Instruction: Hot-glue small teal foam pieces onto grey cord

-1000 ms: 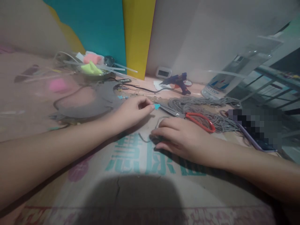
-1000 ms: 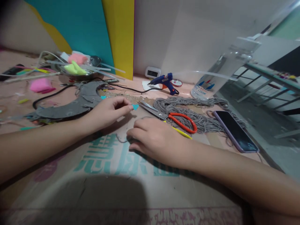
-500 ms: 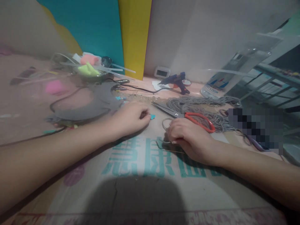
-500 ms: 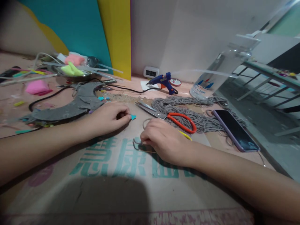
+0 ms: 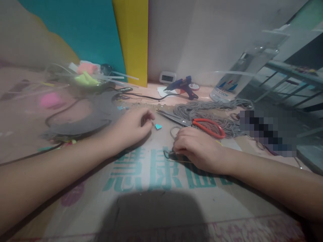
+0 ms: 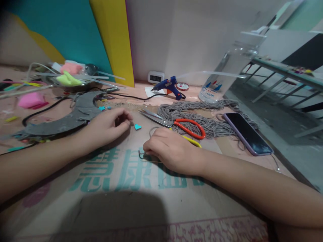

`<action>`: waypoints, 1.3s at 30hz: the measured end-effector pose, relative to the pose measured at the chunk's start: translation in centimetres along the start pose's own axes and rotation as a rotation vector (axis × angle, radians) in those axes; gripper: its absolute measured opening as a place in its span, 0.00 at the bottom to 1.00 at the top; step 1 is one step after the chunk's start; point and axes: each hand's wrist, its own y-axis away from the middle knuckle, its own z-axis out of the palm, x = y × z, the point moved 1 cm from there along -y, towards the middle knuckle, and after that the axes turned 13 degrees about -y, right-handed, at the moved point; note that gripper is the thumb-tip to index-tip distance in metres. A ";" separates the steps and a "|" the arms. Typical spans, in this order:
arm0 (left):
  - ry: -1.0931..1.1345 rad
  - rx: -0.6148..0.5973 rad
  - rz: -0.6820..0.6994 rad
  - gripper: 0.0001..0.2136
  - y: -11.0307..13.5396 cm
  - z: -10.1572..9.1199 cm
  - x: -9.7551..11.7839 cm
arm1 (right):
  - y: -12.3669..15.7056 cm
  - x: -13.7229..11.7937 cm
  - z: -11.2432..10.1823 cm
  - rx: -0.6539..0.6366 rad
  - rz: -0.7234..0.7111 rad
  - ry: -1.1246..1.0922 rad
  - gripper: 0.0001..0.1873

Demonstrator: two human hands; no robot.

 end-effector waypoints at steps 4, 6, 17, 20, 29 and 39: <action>0.009 0.200 0.130 0.11 0.5 -0.9 0.7 | -0.2 -0.1 -0.3 0.124 0.094 -0.058 0.08; -0.080 0.263 0.307 0.12 1.0 -1.2 1.1 | -0.3 -0.3 -0.5 0.185 0.099 -0.088 0.06; -0.196 0.106 0.623 0.11 1.5 0.1 1.3 | -0.1 -0.2 -0.7 0.290 -0.018 -0.126 0.07; -0.176 0.119 0.616 0.09 1.4 0.2 1.2 | 0.1 -0.1 -0.7 0.292 0.008 -0.133 0.07; -0.198 0.194 0.559 0.12 1.5 0.0 1.3 | -0.9 -0.4 -0.6 0.203 0.039 0.021 0.32; -0.232 0.276 0.610 0.09 1.6 -0.2 1.6 | -1.0 -1.0 -0.3 0.260 0.312 -0.272 0.05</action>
